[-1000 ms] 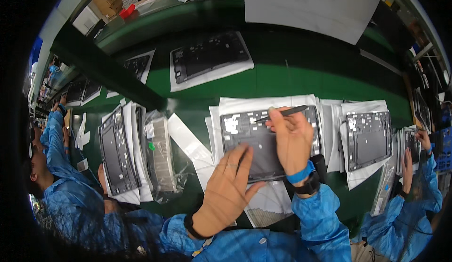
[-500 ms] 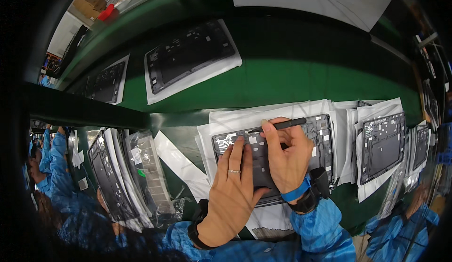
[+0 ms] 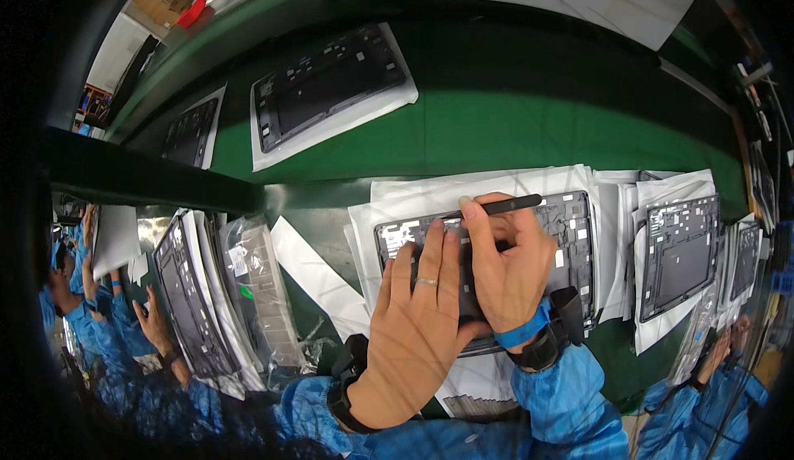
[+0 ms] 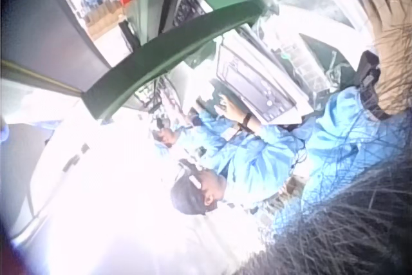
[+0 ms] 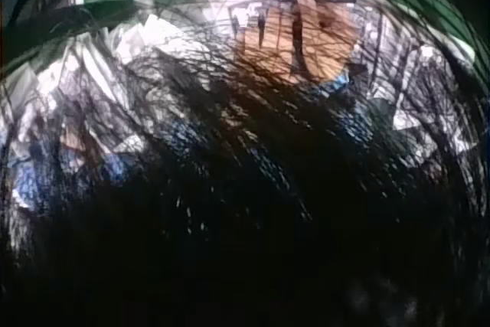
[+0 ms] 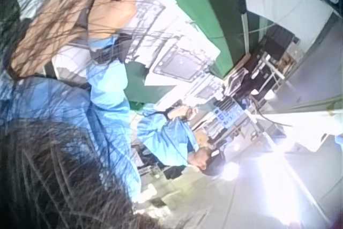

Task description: The recorder is assembling electronic panels on a production line, using a stylus and manual manipulation.

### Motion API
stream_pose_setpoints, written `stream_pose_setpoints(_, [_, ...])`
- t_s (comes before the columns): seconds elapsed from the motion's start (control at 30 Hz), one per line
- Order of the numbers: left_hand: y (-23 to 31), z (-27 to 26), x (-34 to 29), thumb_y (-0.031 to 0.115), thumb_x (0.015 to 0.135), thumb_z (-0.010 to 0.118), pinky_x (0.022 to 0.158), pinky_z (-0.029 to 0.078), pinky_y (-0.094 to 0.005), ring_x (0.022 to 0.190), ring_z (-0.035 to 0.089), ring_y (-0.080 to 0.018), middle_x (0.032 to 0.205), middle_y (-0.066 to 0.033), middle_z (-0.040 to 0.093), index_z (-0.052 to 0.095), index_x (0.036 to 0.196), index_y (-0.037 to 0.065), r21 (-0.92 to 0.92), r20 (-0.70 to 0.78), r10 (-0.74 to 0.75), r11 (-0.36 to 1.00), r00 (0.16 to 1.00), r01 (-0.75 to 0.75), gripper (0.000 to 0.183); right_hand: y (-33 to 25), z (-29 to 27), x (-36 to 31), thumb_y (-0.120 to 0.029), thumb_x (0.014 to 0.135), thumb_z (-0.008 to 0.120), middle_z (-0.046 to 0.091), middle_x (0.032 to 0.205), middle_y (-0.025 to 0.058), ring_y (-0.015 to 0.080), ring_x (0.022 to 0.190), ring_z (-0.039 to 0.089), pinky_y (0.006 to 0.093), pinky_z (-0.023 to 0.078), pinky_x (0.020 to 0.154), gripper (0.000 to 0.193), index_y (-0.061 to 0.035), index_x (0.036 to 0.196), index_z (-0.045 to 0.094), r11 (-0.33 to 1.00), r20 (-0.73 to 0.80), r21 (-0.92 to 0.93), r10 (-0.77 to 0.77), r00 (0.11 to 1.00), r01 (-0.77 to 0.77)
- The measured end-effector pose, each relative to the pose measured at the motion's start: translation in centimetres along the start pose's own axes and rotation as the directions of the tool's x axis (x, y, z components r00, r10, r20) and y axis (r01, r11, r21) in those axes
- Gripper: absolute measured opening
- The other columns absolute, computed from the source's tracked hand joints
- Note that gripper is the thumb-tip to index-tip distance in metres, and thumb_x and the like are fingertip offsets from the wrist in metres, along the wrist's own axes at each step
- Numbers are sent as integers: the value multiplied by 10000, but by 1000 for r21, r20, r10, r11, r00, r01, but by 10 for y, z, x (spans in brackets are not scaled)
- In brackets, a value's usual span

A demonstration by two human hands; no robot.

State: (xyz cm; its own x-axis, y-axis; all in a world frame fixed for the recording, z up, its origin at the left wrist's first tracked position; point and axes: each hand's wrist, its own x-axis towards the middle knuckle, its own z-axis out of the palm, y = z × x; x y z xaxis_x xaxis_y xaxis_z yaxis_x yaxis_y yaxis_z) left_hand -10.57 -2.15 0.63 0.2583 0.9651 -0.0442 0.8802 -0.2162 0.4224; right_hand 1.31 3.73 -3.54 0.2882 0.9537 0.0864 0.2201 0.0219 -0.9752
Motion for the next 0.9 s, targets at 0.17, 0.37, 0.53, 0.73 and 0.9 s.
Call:
stream_pose_setpoints(0.17, [-3, -5, 8, 504, 783, 807, 1130, 463, -425, 1293, 507, -367, 1559, -166, 446, 425, 1525, -47, 204, 6, -4, 979, 1000, 2, 1000, -3, -4, 5, -156, 999, 741, 765, 857, 117, 122, 761, 702, 275, 553, 719, 214, 39, 1072, 689, 998, -41, -66, 22, 999, -25])
stream_pose_setpoints(0.37, [-42, -48, -109, 213, 655, 925, 1231, 360, -455, 1512, 351, -403, 1645, -202, 348, 324, 1583, -43, -178, 137, -184, 962, 973, 207, 1135, -50, -40, -78, -90, 914, 815, 748, 1043, 134, 205, 868, 744, 308, 601, 708, 207, 26, 1045, 704, 984, 654, -130, 180, 735, -126])
stream_pose_setpoints(0.53, [-62, -17, -143, 232, 604, 947, 1251, 311, -540, 1567, 276, -383, 1726, -149, 211, 286, 1623, 6, -84, 228, -280, 949, 933, 305, 1235, -11, -16, -134, -107, 885, 826, 747, 1018, 112, 264, 760, 745, 339, 594, 664, 204, -21, 1031, 712, 985, 810, -156, 85, 580, 75])
stream_pose_setpoints(0.73, [-73, -5, -155, 320, 545, 958, 1239, 279, -620, 1573, 261, -382, 1739, -102, 210, 282, 1641, 48, -20, 191, -229, 971, 955, 237, 1316, -17, 3, -143, -114, 904, 791, 720, 958, 89, 280, 755, 709, 364, 557, 674, 159, -18, 999, 707, 970, 778, -168, 20, 628, 177])
stream_pose_setpoints(0.9, [-73, -1, -155, 331, 545, 951, 1237, 276, -622, 1571, 268, -371, 1734, -94, 229, 291, 1641, 55, -20, 166, -208, 976, 964, 215, 1309, -30, 9, -122, -173, 978, 703, 707, 1008, 148, 364, 838, 695, 440, 548, 726, 181, 2, 959, 659, 957, 888, -211, 104, 447, 197])
